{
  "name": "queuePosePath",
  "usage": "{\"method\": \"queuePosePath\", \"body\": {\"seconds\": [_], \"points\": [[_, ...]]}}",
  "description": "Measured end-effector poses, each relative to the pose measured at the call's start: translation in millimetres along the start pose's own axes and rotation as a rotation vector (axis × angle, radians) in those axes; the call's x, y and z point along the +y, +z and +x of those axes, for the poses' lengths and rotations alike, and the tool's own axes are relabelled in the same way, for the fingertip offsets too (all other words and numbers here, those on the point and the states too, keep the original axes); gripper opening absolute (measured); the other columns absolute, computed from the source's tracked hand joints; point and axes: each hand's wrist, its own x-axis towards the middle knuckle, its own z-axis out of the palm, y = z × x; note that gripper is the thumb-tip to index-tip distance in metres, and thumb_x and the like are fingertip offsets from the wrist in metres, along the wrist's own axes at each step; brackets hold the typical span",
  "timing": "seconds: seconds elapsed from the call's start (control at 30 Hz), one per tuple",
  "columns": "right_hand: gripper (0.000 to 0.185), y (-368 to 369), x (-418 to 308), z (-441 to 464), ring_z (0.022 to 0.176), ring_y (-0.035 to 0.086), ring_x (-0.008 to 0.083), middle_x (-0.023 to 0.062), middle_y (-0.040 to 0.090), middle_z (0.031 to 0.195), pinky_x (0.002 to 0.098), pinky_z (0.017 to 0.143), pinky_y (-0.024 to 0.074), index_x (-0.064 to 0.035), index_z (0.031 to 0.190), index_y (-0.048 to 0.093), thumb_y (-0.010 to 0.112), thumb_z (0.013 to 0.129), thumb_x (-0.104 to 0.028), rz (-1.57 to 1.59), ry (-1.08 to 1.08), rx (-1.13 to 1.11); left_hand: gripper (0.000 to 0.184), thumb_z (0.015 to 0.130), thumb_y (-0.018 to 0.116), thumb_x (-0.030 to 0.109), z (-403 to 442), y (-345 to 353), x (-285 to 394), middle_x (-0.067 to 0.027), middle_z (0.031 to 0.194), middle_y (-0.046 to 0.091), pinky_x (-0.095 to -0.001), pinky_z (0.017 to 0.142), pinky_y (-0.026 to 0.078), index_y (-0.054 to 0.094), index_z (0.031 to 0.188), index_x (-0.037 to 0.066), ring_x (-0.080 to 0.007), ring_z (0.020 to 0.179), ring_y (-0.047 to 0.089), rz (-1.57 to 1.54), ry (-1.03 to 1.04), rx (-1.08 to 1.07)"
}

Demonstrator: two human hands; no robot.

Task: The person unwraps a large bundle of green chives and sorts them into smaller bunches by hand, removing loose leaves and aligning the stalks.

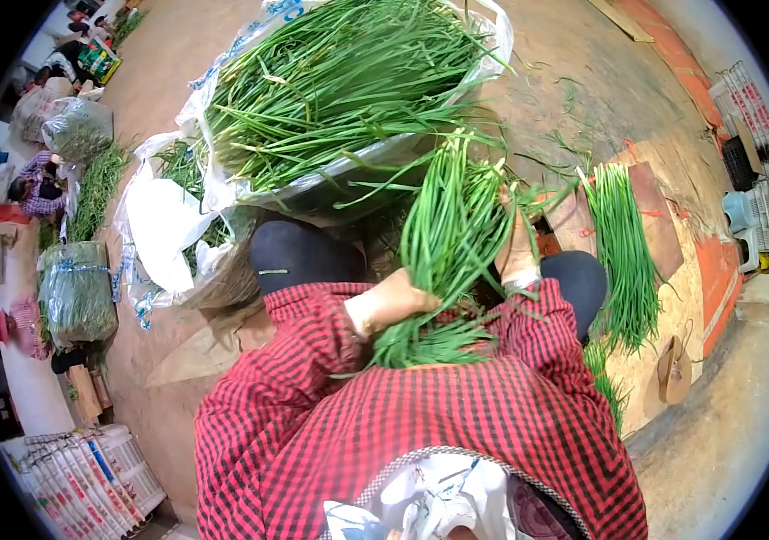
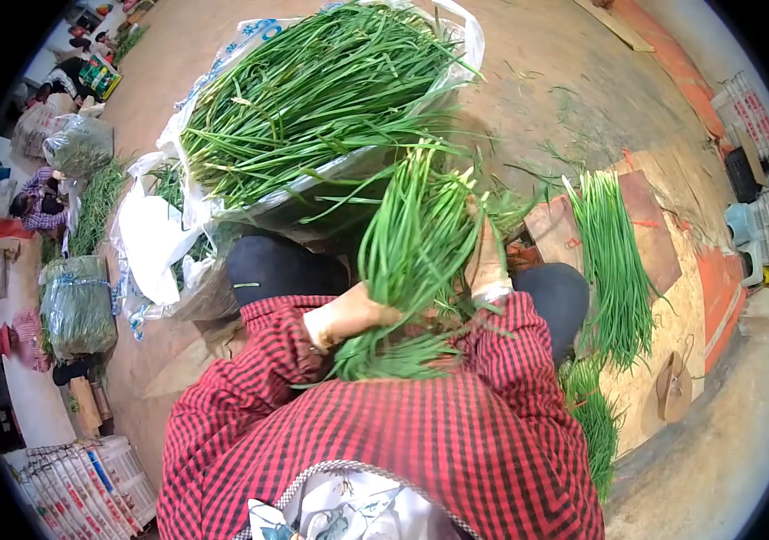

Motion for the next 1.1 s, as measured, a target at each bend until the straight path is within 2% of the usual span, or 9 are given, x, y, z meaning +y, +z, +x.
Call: {"method": "queuePosePath", "body": {"seconds": [0.1, 0.17, 0.3, 0.37, 0.43, 0.7, 0.87, 0.97, 1.1], "points": [[0.034, -21.7, 12.1, 31.6, 0.097, 0.058, 0.0182, 0.0027, 0.064, 0.108, 0.0367, 0.091, 0.0442, -0.0071, 0.114, 0.064, 0.067, 0.089, -0.03, -0.267, 0.218, 0.086, 0.05, 0.08, 0.071, 0.006, -48.1, 1.2, 34.1, -0.0096, 0.114, 0.065, -0.0313, 0.09, 0.049, 0.055, 0.127, -0.001, -0.0164, 0.099, 0.06, 0.044, -0.217, 0.133], [0.03, 4.8, 16.6, 30.3, 0.086, 0.061, 0.0175, 0.0028, 0.065, 0.096, 0.0336, 0.08, 0.048, -0.0031, 0.111, 0.065, 0.063, 0.087, -0.022, -0.364, -0.126, 0.155, 0.049, 0.079, 0.072, 0.006, -71.0, -3.0, 40.5, -0.0077, 0.111, 0.065, -0.0306, 0.086, 0.049, 0.056, 0.125, -0.001, -0.0158, 0.096, 0.06, 0.075, -0.155, 0.156], [0.033, -7.7, 17.5, 40.4, 0.09, 0.057, 0.0215, 0.0063, 0.065, 0.1, 0.0346, 0.085, 0.0444, 0.0, 0.115, 0.062, 0.061, 0.088, -0.018, -0.978, -0.01, -0.092, 0.051, 0.08, 0.073, 0.006, -116.7, -7.7, 46.1, -0.0028, 0.103, 0.063, -0.0275, 0.079, 0.049, 0.053, 0.127, 0.0, -0.0122, 0.088, 0.057, -0.028, -0.163, 0.201], [0.034, 2.5, 16.6, 41.4, 0.095, 0.062, 0.0385, 0.026, 0.065, 0.098, 0.0426, 0.084, 0.0466, 0.0028, 0.106, 0.061, 0.058, 0.091, -0.027, -1.305, -0.047, -0.177, 0.046, 0.079, 0.074, 0.007, -130.3, -9.3, 38.9, -0.0029, 0.1, 0.064, -0.0273, 0.074, 0.049, 0.057, 0.121, 0.001, -0.0119, 0.084, 0.059, -0.11, -0.144, 0.198], [0.033, 9.0, 16.1, 49.4, 0.098, 0.06, 0.044, 0.0281, 0.064, 0.099, 0.0472, 0.084, 0.0467, -0.0012, 0.11, 0.06, 0.056, 0.094, -0.029, -1.43, -0.144, -0.254, 0.039, 0.077, 0.075, 0.008, -143.0, -2.8, 38.3, -0.0035, 0.09, 0.065, -0.028, 0.068, 0.049, 0.061, 0.113, 0.0, -0.0134, 0.077, 0.06, -0.264, -0.191, 0.29], [0.033, 38.3, -38.1, 97.4, 0.088, 0.061, 0.0455, 0.0262, 0.066, 0.09, 0.0463, 0.079, 0.0487, -0.0019, 0.113, 0.06, 0.057, 0.091, -0.026, -1.292, -0.437, -0.064, 0.026, 0.077, 0.073, 0.004, -176.5, -8.5, 38.9, -0.0058, 0.08, 0.065, -0.028, 0.064, 0.049, 0.064, 0.1, -0.002, -0.0153, 0.071, 0.061, -0.39, -0.158, 0.394], [0.038, -2.5, -120.9, 107.7, 0.062, 0.057, 0.0179, 0.0095, 0.065, 0.075, 0.0381, 0.059, 0.0467, 0.0038, 0.104, 0.067, 0.062, 0.09, -0.032, -1.144, -0.215, 0.323, 0.022, 0.078, 0.071, 0.002, -205.8, -15.9, 32.9, -0.0085, 0.077, 0.065, -0.0299, 0.061, 0.048, 0.063, 0.097, -0.005, -0.0169, 0.066, 0.06, -0.4, -0.228, 0.373], [0.06, 2.8, -141.6, 83.2, 0.093, 0.067, 0.0283, 0.0224, 0.069, 0.1, 0.0373, 0.083, 0.051, 0.0086, 0.114, 0.062, 0.067, 0.085, -0.044, -1.5, 0.02, 0.005, 0.026, 0.077, 0.072, 0.003, -206.5, -17.0, 29.5, -0.0085, 0.078, 0.065, -0.0301, 0.061, 0.049, 0.062, 0.1, -0.004, -0.0172, 0.066, 0.06, -0.342, -0.216, 0.369], [0.093, 55.8, -96.2, 13.5, 0.133, 0.043, 0.0364, 0.0278, 0.047, 0.139, 0.0362, 0.11, 0.0352, 0.0085, 0.142, 0.035, 0.067, 0.082, -0.056, -1.594, 0.014, -0.648, 0.032, 0.077, 0.074, 0.004, -192.0, -20.2, 27.5, -0.0076, 0.08, 0.065, -0.0288, 0.062, 0.05, 0.061, 0.106, -0.002, -0.0163, 0.068, 0.061, -0.369, -0.19, 0.356]]}}
